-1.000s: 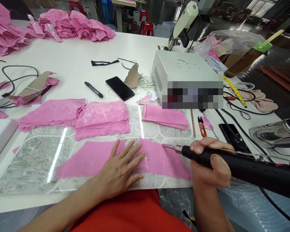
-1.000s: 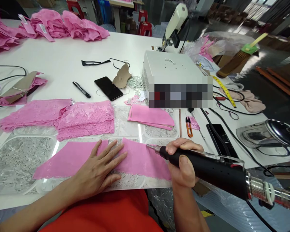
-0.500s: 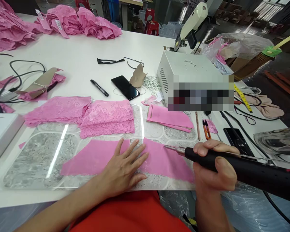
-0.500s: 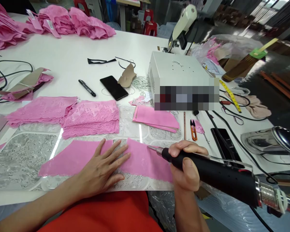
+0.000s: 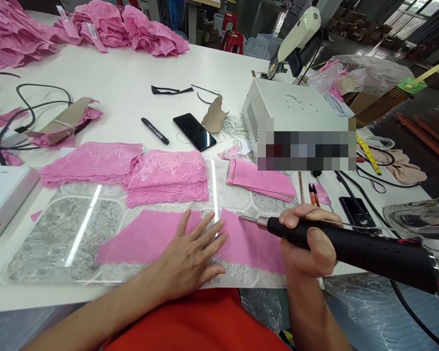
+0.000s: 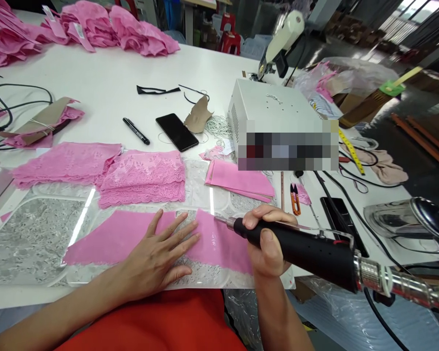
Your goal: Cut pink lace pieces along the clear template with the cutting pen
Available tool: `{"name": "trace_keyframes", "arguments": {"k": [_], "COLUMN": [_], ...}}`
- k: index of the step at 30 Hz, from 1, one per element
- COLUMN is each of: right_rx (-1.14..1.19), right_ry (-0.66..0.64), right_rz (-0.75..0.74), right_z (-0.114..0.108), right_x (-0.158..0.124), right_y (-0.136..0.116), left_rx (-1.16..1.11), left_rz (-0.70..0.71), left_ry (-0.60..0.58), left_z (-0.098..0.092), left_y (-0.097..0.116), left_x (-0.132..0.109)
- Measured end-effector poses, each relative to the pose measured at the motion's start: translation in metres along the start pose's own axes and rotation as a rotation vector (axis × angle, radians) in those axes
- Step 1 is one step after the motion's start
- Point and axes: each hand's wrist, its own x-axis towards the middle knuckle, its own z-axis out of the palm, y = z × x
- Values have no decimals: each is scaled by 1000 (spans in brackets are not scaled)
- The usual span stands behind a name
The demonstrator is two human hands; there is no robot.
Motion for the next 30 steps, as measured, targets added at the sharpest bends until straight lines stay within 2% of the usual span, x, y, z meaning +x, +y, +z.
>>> {"name": "trace_keyframes", "arguments": {"k": [8, 13, 20, 30], "right_rx": [15, 59, 106, 168], "right_ry": [-46, -18, -80, -146], "right_rz": [-15, 13, 109, 108], "right_z": [0, 3, 16, 19], "right_x": [1, -2, -14, -17], "right_y": [2, -5, -10, -3], "left_rx": [13, -19, -100, -201], "left_rz": [3, 17, 69, 54], "left_ry": [24, -4, -30, -96], "left_z": [0, -7, -14, -13], "left_y": [1, 2, 0, 2], "left_x": [0, -8, -25, -24]}}
